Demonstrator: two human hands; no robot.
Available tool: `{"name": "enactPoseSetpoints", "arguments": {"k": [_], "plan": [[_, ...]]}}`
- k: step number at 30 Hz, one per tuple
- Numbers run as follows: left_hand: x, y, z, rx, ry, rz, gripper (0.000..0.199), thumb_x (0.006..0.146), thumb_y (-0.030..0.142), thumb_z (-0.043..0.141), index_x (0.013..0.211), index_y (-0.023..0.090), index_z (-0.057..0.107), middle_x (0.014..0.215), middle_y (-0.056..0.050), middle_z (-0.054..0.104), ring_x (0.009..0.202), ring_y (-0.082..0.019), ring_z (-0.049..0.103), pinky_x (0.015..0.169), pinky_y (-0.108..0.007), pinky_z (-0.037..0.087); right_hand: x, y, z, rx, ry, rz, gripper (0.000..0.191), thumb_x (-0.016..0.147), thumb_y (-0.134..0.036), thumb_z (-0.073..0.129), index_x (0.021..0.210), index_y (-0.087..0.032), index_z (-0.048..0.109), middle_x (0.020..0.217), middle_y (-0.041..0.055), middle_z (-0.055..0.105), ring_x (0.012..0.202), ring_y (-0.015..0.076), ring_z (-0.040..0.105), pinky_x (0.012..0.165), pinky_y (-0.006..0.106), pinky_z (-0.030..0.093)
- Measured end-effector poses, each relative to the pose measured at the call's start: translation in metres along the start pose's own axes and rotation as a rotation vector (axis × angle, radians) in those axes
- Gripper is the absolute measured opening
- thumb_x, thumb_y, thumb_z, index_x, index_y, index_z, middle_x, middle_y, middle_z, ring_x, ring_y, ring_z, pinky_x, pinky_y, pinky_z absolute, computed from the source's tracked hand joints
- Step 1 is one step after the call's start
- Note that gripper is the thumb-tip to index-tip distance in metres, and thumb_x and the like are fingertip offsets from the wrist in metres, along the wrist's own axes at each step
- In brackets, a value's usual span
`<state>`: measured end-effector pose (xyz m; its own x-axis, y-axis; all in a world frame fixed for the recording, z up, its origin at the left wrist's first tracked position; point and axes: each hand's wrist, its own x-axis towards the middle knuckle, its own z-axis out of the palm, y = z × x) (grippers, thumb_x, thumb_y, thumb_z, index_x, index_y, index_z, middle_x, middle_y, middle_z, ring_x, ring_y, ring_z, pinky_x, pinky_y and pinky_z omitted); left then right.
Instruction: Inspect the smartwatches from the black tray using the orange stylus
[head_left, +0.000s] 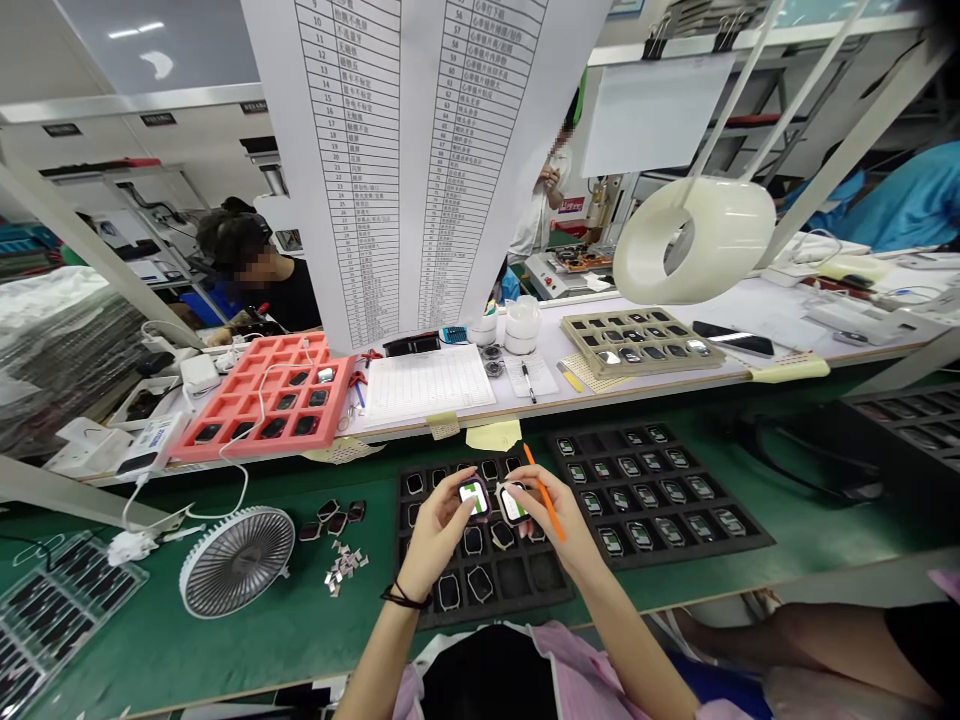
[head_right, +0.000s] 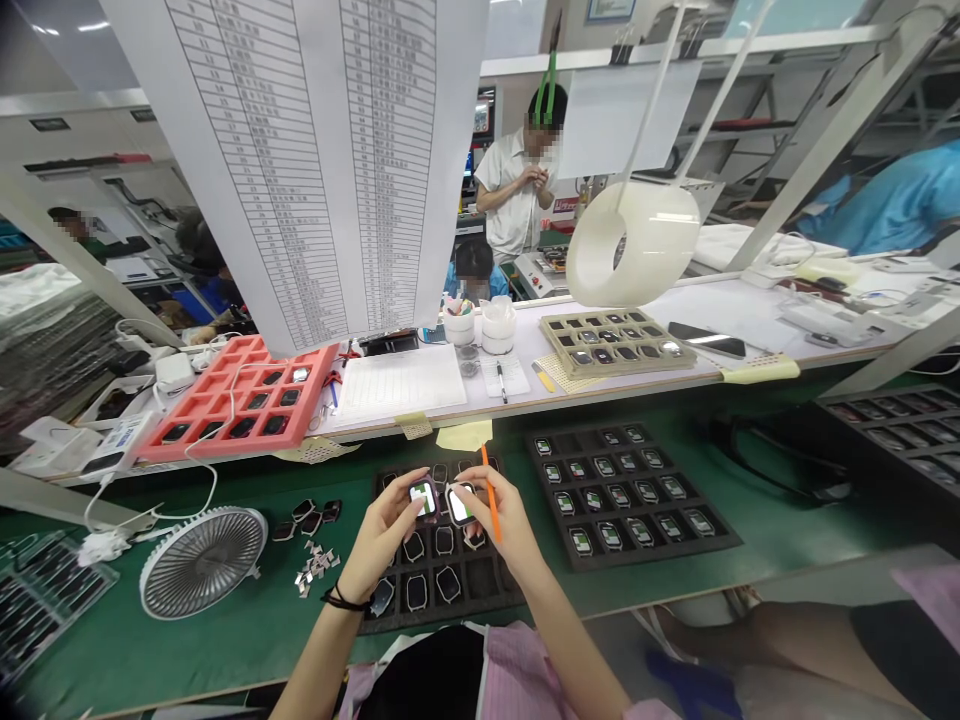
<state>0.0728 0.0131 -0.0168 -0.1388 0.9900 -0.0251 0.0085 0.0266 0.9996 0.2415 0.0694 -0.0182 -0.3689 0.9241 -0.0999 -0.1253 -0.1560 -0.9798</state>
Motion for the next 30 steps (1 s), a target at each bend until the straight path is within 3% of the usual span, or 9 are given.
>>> {"name": "enactPoseSetpoints", "arguments": {"k": [3,5,8,11,17,22,25,28,30], "plan": [[-0.0008,-0.0001,0.0001,-0.025,-0.063,0.0,0.054,0.081,0.038,0.064,0.13,0.021,0.049,0.124,-0.012,0.059,0.098,-0.02,0.061,0.083,-0.031,0.051,0.0016,0.0022,-0.001,-0.011,0.003,-0.005,0.033,0.073,-0.048,0.072,0.087,-0.021,0.061,0.076,-0.0017,0.056,0.043,0.0058,0.047,0.04,0.021,0.045],[-0.0008,0.0001,-0.0001,-0.029,-0.078,-0.015,0.056,0.081,0.037,0.064,0.132,0.021,0.047,0.126,-0.012,0.058,0.101,-0.02,0.061,0.085,-0.031,0.051,0.0027,0.0038,-0.0021,-0.012,-0.027,-0.016,0.032,0.074,-0.047,0.072,0.09,-0.022,0.061,0.076,-0.0015,0.057,0.043,0.0065,0.049,0.04,0.022,0.044],[0.0003,-0.0007,-0.0012,-0.027,-0.044,-0.04,0.054,0.082,0.04,0.061,0.131,0.02,0.049,0.123,-0.012,0.058,0.076,-0.013,0.06,0.065,-0.024,0.05,0.0031,0.0053,-0.0042,-0.018,-0.088,-0.027,0.033,0.075,-0.043,0.072,0.098,-0.023,0.059,0.086,0.0014,0.062,0.047,0.009,0.056,0.042,0.022,0.043],[0.0017,-0.0023,-0.0029,-0.026,0.007,-0.055,0.05,0.084,0.045,0.058,0.126,0.018,0.054,0.11,-0.01,0.062,0.053,-0.005,0.044,0.048,-0.02,0.039,0.0023,0.0059,-0.0068,-0.018,-0.132,-0.026,0.037,0.075,-0.038,0.072,0.106,-0.025,0.057,0.105,0.0052,0.062,0.059,0.0116,0.062,0.045,0.023,0.045],[0.0031,-0.0015,-0.0033,0.026,0.066,-0.069,0.042,0.084,0.051,0.056,0.107,0.016,0.065,0.072,0.0,0.058,0.044,-0.004,0.035,0.041,-0.018,0.029,0.0014,0.0061,-0.0084,-0.034,-0.151,-0.022,0.04,0.075,-0.037,0.073,0.109,-0.026,0.056,0.113,0.0066,0.06,0.062,0.0129,0.063,0.048,0.025,0.047],[0.0041,-0.0007,-0.0006,0.013,0.092,-0.029,0.035,0.078,0.049,0.065,0.091,0.016,0.065,0.072,-0.001,0.059,0.056,-0.009,0.049,0.048,-0.019,0.041,0.0027,0.0051,-0.0034,0.005,-0.075,-0.027,0.03,0.082,-0.048,0.063,0.097,-0.022,0.06,0.088,0.0027,0.064,0.048,0.0104,0.059,0.043,0.024,0.043],[0.004,-0.0025,-0.0004,0.017,0.067,-0.011,0.032,0.078,0.045,0.066,0.093,0.017,0.064,0.081,-0.003,0.063,0.068,-0.013,0.057,0.059,-0.022,0.049,0.0041,0.005,-0.0009,0.004,-0.053,-0.018,0.03,0.082,-0.049,0.063,0.092,-0.021,0.061,0.077,0.0003,0.062,0.044,0.0099,0.056,0.04,0.023,0.041],[0.0034,-0.0053,-0.0012,0.018,0.009,-0.004,0.036,0.078,0.042,0.066,0.104,0.018,0.061,0.1,-0.007,0.065,0.083,-0.017,0.061,0.068,-0.026,0.052,0.0045,0.0039,-0.0012,-0.001,-0.078,-0.023,0.03,0.083,-0.049,0.062,0.095,-0.021,0.06,0.08,0.0011,0.063,0.047,0.0105,0.058,0.041,0.023,0.042],[0.0031,-0.0067,-0.002,0.025,-0.022,0.002,0.041,0.078,0.04,0.067,0.112,0.018,0.058,0.111,-0.01,0.063,0.091,-0.019,0.061,0.073,-0.028,0.053,0.0037,0.0019,-0.0028,-0.008,-0.113,-0.02,0.032,0.082,-0.048,0.062,0.101,-0.022,0.059,0.093,0.004,0.064,0.053,0.0114,0.061,0.044,0.023,0.045]]}}
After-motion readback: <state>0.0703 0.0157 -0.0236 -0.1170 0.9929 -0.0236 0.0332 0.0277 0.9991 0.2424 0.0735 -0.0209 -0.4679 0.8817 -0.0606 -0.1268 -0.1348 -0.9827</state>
